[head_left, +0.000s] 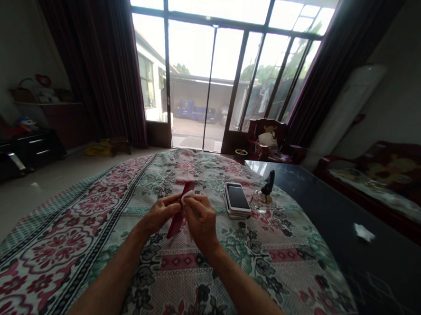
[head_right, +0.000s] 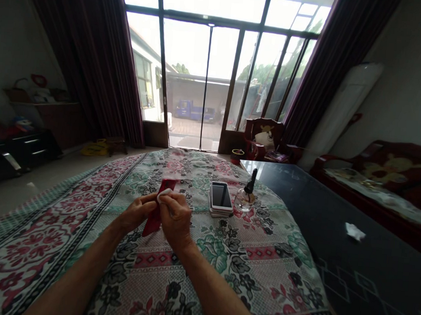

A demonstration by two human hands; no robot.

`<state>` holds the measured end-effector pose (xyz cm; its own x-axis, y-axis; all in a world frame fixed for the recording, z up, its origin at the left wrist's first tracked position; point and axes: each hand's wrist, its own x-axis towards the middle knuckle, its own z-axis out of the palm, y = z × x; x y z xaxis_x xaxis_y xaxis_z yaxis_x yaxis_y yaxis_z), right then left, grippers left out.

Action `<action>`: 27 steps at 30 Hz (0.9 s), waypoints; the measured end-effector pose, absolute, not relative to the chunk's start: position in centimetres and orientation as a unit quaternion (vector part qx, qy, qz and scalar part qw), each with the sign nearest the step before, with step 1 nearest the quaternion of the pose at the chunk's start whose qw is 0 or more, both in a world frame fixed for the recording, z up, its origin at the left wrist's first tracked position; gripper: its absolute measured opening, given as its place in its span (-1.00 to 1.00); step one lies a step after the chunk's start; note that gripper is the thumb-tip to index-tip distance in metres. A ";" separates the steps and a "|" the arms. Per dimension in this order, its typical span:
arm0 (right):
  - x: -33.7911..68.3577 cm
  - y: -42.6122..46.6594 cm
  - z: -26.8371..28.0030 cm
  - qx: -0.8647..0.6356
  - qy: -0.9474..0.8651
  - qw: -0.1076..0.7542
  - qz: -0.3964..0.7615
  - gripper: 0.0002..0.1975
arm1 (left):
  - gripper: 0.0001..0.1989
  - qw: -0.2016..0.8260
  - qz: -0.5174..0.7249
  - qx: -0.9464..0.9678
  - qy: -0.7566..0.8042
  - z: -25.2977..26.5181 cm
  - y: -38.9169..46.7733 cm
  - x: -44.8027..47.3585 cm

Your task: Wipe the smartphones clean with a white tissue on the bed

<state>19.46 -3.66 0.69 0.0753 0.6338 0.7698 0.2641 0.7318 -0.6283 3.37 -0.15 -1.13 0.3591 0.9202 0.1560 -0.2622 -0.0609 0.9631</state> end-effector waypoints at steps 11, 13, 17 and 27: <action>20.3 -3.0 0.7 -0.376 -0.656 0.641 0.136 -0.84 | -0.46 0.635 0.441 0.553 0.311 -0.4 -0.2 2.0; 20.2 -3.1 0.9 -0.373 -0.654 0.643 0.137 -0.84 | -0.47 0.650 0.448 0.536 0.300 -0.6 -0.1 1.7; 19.7 -2.6 1.7 -0.364 -0.654 0.649 0.139 -0.84 | -0.52 0.661 0.458 0.519 0.288 -0.6 0.1 1.8; 18.8 -1.9 2.0 -0.353 -0.660 0.654 0.112 -0.80 | -0.51 0.649 0.464 0.529 0.290 -0.7 0.4 2.5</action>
